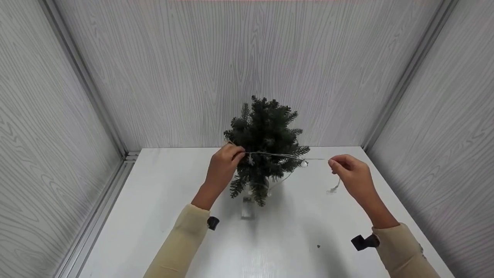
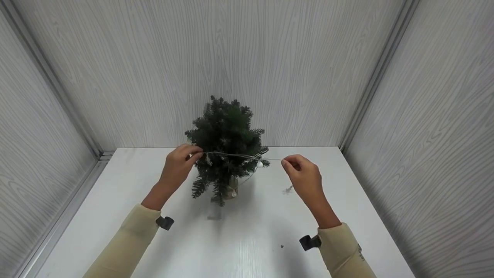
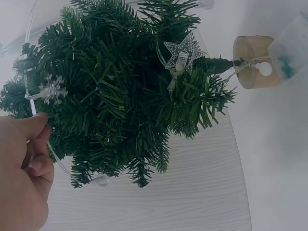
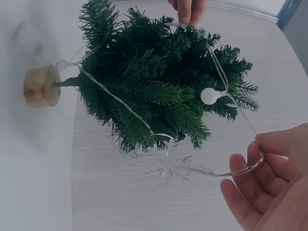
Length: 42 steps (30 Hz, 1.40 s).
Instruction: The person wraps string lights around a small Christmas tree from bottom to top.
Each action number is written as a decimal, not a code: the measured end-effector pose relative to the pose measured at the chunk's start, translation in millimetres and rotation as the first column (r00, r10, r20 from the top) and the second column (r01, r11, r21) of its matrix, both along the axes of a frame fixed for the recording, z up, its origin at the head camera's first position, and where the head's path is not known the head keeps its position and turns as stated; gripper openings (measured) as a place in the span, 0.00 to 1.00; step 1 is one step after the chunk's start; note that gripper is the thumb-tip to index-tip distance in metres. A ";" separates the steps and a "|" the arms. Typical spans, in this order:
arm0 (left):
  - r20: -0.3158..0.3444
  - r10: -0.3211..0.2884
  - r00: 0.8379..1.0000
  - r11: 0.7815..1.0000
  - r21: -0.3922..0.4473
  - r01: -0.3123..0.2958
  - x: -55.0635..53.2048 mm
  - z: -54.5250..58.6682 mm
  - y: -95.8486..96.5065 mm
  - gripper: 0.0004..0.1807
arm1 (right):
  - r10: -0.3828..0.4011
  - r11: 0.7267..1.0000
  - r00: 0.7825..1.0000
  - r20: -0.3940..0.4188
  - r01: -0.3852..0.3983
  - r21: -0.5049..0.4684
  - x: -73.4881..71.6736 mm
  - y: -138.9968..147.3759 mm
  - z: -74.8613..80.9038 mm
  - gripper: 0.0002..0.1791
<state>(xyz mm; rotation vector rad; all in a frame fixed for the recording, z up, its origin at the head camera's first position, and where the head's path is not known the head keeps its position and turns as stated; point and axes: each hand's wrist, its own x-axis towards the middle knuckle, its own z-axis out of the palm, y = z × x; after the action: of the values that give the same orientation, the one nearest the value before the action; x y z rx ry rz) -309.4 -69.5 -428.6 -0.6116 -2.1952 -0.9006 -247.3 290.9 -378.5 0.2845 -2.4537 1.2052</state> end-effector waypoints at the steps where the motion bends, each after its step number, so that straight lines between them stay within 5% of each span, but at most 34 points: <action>1: 0.009 -0.003 1.000 1.000 0.000 0.003 0.9 -0.4 0.1 0.08 | 0.004 1.000 1.000 0.009 -0.004 0.001 -0.3 0.0 -1.2 0.13; 8: 0.041 0.002 0.999 1.000 0.026 -0.003 10.9 0.7 5.8 0.13 | 0.014 1.000 1.000 0.010 -0.015 0.023 -3.5 -0.1 -4.7 0.15; 13: -0.051 0.001 0.999 1.000 0.022 0.000 21.8 9.6 22.3 0.12 | 0.013 1.000 1.000 -0.004 -0.013 0.020 -4.7 0.3 -3.5 0.15; 20: -0.164 -0.077 0.984 0.997 -0.041 0.071 34.9 24.4 64.0 0.09 | -0.005 1.000 1.000 0.001 0.005 0.017 -1.5 -0.1 1.7 0.15; 27: -0.195 -0.075 0.978 0.989 -0.141 0.047 30.5 21.5 87.7 0.09 | 0.021 1.000 1.000 -0.023 -0.021 0.014 2.1 -1.6 1.2 0.14; 35: -0.309 0.034 0.951 0.979 -0.183 -0.094 20.8 18.7 86.6 0.06 | 0.049 0.999 0.999 -0.012 -0.049 -0.006 11.6 -2.4 4.5 0.13; 42: -0.328 0.046 0.944 0.980 -0.166 -0.106 16.2 18.7 86.5 0.04 | 0.073 0.997 0.997 0.006 -0.073 0.019 14.9 5.0 11.3 0.12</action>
<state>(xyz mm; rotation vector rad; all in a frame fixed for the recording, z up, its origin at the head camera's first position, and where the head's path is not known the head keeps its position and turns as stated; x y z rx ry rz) -293.2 17.0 -409.9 -0.7012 -1.9980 -0.5190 -232.5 295.9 -367.2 0.3799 -2.4801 1.2140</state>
